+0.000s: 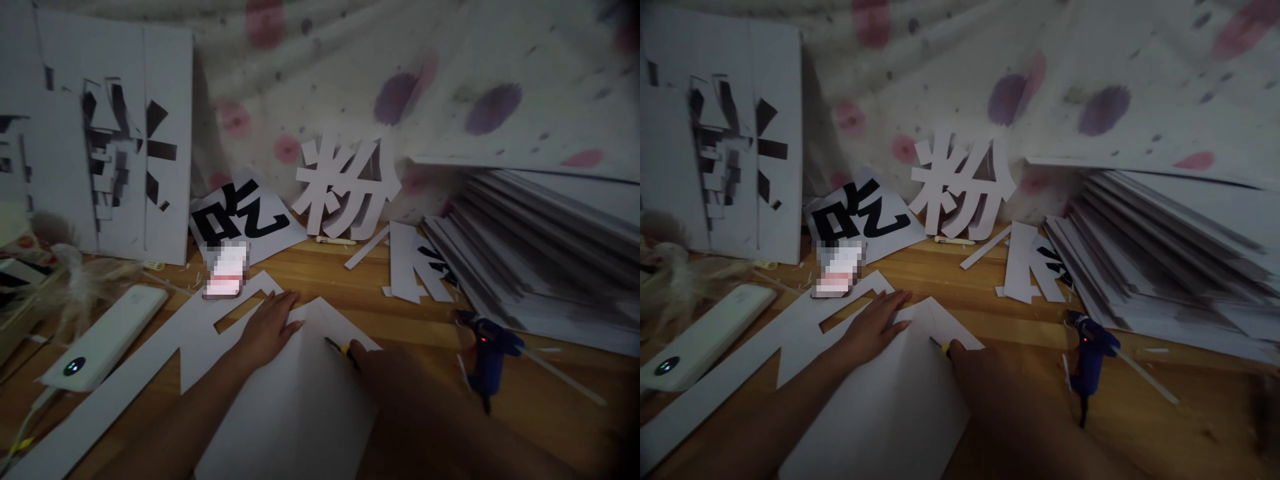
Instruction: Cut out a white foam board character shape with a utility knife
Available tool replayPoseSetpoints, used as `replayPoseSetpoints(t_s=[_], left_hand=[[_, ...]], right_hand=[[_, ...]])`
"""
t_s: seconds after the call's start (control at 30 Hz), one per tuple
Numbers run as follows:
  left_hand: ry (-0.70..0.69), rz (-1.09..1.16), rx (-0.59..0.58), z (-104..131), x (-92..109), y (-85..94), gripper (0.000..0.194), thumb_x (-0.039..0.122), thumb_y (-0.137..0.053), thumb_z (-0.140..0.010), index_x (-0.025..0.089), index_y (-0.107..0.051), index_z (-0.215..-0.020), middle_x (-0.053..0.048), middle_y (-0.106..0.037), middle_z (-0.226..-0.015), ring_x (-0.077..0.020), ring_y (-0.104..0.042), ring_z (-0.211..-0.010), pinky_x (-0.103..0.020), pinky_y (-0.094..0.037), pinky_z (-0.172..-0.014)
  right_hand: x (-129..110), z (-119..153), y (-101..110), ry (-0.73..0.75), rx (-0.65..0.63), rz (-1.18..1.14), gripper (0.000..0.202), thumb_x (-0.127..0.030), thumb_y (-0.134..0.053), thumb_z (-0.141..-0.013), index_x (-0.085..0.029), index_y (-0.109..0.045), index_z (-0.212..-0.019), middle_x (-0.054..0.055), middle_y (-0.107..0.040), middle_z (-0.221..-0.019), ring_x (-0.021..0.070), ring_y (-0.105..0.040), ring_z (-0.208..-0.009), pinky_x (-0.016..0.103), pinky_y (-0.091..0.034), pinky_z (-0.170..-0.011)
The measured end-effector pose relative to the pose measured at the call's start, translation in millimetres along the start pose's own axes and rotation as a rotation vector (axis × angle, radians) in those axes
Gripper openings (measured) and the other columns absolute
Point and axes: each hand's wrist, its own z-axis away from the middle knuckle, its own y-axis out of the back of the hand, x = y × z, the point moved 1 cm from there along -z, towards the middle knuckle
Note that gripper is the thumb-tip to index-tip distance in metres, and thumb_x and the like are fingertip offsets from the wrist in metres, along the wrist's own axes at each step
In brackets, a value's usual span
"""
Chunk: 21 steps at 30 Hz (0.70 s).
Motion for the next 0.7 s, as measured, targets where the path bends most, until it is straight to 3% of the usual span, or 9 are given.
replayPoseSetpoints(t_s=[0.1,0.23,0.37,0.5,0.7], left_hand=[[0.002,-0.012,-0.008,-1,0,0.0,0.049,0.036,-0.047,-0.087,0.017,-0.035,-0.131,-0.008,-0.045,-0.135,-0.0211,-0.035,-0.128,-0.043,-0.021,-0.109],[-0.001,-0.025,-0.018,-1,0,-0.7,0.05,0.036,-0.047,-0.087,0.016,-0.035,-0.131,-0.008,-0.044,-0.136,-0.0214,-0.034,-0.129,-0.042,-0.02,-0.11],[0.003,-0.02,-0.022,-1,-2,-2.0,0.049,0.036,-0.045,-0.087,0.017,-0.035,-0.131,-0.008,-0.043,-0.137,-0.0225,-0.032,-0.129,-0.043,-0.02,-0.109],[-0.021,-0.004,0.004,-1,-2,-3.9,0.047,0.036,-0.045,-0.087,0.021,-0.035,-0.131,-0.007,-0.044,-0.136,-0.0223,-0.033,-0.129,-0.045,-0.021,-0.109],[-0.027,0.0,0.003,-3,-2,-5.1,0.048,0.034,-0.049,-0.086,0.019,-0.036,-0.13,-0.007,-0.046,-0.134,-0.0215,-0.034,-0.128,-0.044,-0.02,-0.11]], right_hand=[[2,9,-5,0.051,-0.024,0.031,0.039,-0.008,-0.044,-0.074,-0.021,-0.049,-0.11,0.005,-0.066,-0.068,0.0181,-0.063,-0.055,0.023,-0.035,-0.045],[2,25,-5,-0.001,-0.052,0.083,0.05,-0.007,-0.045,-0.07,-0.02,-0.048,-0.118,0.006,-0.067,-0.065,0.0233,-0.064,-0.055,0.025,-0.034,-0.043],[2,35,-5,-0.065,-0.133,0.054,0.039,-0.008,-0.04,-0.077,-0.018,-0.053,-0.112,0.011,-0.07,-0.074,0.0301,-0.066,-0.064,0.032,-0.039,-0.048],[4,38,-4,-0.118,-0.127,-0.021,0.032,-0.021,-0.034,-0.087,-0.019,-0.054,-0.112,0.014,-0.07,-0.081,0.0324,-0.066,-0.07,0.037,-0.041,-0.053],[9,36,5,-0.149,-0.164,-0.044,0.031,-0.026,-0.04,-0.084,-0.024,-0.056,-0.109,0.011,-0.07,-0.086,0.0325,-0.066,-0.076,0.036,-0.042,-0.055]])
